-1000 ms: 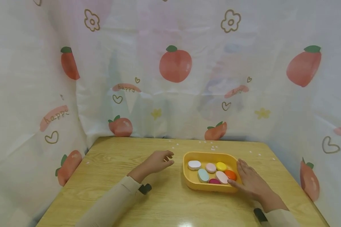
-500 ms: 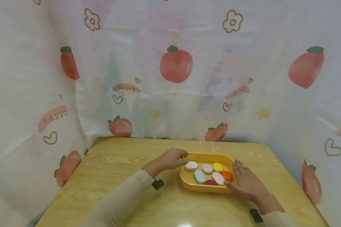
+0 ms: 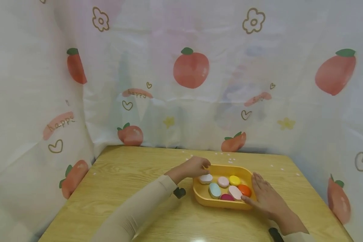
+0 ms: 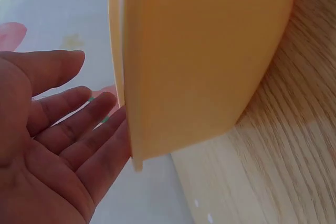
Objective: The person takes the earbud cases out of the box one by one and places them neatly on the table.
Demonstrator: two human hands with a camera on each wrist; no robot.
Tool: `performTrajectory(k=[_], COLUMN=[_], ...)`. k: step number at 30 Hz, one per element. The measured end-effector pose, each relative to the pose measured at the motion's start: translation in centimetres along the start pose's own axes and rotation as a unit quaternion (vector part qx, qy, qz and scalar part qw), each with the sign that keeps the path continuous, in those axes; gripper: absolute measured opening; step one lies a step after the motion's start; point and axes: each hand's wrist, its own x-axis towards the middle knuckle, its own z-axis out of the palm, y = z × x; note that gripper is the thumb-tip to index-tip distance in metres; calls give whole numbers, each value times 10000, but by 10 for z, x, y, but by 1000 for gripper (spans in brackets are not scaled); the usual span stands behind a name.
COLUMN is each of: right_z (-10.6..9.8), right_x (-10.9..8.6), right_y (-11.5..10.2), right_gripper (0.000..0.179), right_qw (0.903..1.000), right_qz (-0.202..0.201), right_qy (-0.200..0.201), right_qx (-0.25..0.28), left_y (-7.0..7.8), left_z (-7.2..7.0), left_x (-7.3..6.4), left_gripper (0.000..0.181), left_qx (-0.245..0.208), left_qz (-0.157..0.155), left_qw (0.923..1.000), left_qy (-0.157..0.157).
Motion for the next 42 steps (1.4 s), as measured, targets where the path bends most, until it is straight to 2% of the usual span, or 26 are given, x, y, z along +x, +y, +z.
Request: performTrajectory(k=[4, 9, 12, 15, 20, 23, 26, 30, 33, 38, 42], right_z=[0, 1, 3, 5, 8, 9, 10, 9, 8, 7, 6], right_x=[3, 3, 2, 2, 0, 0, 0, 0, 1, 1, 0], right_y=[-3, -2, 0, 1, -1, -1, 0, 0, 0, 0, 3], right_gripper=[96, 96, 96, 95, 95, 96, 96, 95, 96, 96, 96], right_qw=[9999, 9999, 9999, 9999, 9998, 9999, 9999, 9999, 9999, 9998, 9998], right_qz=[-91, -85, -52, -64, -29, -8, -9, 1, 29, 70, 106], right_qy=[69, 91, 76, 87, 90, 80, 82, 74, 49, -10, 10], right_qx=[3, 12, 65, 103, 163, 150, 88, 96, 132, 207, 149], left_y=[0, 7, 13, 18, 22, 24, 24, 22, 20, 17, 20], left_z=[0, 5, 9, 14, 22, 27, 31, 37, 41, 48, 50], left_x=[6, 13, 17, 20, 23, 22, 22, 22, 23, 25, 28], left_gripper=[34, 38, 40, 42, 36, 37, 39, 26, 29, 32, 32], left_qx=[-16, 252, 634, 833, 990, 1014, 743, 409, 266, -223, -458], left_qz=[-206, -481, -614, -818, -1030, -1182, -1411, -1408, -1455, -1883, -1997], left_qw=[9998, 9980, 9944, 9901, 9843, 9821, 9820, 9847, 9850, 9796, 9778], left_qy=[3, -333, -581, -773, -1038, -1062, -1013, -943, -887, -663, -448])
